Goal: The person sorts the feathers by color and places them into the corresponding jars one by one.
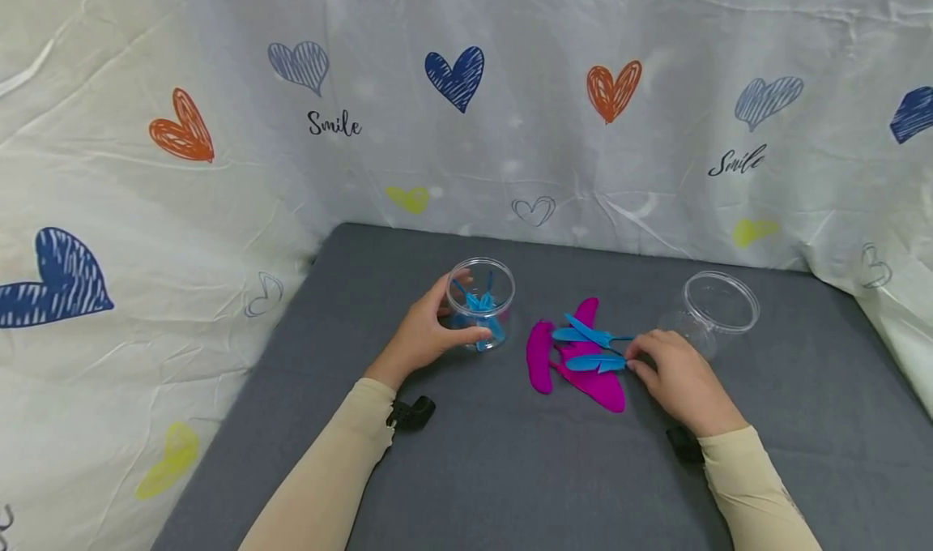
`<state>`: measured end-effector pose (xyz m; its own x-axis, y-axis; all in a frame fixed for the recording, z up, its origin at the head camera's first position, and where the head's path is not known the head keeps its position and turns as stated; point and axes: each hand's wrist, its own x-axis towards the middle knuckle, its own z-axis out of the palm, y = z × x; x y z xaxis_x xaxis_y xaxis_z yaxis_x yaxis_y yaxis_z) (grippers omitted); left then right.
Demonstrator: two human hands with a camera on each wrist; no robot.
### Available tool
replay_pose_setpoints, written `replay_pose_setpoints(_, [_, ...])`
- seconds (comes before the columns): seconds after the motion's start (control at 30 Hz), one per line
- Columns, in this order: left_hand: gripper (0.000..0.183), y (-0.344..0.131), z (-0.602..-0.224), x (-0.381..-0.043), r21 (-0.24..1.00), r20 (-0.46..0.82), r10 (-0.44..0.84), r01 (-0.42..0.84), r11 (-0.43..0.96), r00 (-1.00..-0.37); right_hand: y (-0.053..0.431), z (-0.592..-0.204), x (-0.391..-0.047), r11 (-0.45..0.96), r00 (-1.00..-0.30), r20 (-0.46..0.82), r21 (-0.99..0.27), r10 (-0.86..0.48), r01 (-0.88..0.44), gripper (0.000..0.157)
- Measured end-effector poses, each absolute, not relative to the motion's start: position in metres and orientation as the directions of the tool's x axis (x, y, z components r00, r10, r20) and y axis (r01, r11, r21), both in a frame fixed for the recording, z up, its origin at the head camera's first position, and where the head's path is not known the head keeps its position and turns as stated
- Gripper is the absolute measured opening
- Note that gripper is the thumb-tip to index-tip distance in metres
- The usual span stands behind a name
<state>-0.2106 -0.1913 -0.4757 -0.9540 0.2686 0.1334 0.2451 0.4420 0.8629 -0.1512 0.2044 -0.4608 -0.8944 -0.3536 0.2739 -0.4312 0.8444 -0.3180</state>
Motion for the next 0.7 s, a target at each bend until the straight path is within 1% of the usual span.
replay_pose_setpoints(0.17, [0.094, -0.1903, -0.4747, -0.2096, 0.862, 0.124, 0.266, 0.237, 0.448, -0.956, 0.2039, -0.4561, -0.1502, 0.843, -0.902, 0.265, -0.338, -0.341, -0.418, 0.009])
replay_pose_setpoints(0.7, [0.094, -0.1909, -0.4755, -0.2092, 0.865, 0.119, 0.264, 0.23, 0.445, -0.957, 0.2026, -0.4564, -0.1516, 0.831, -0.891, 0.3, -0.346, -0.342, -0.435, 0.009])
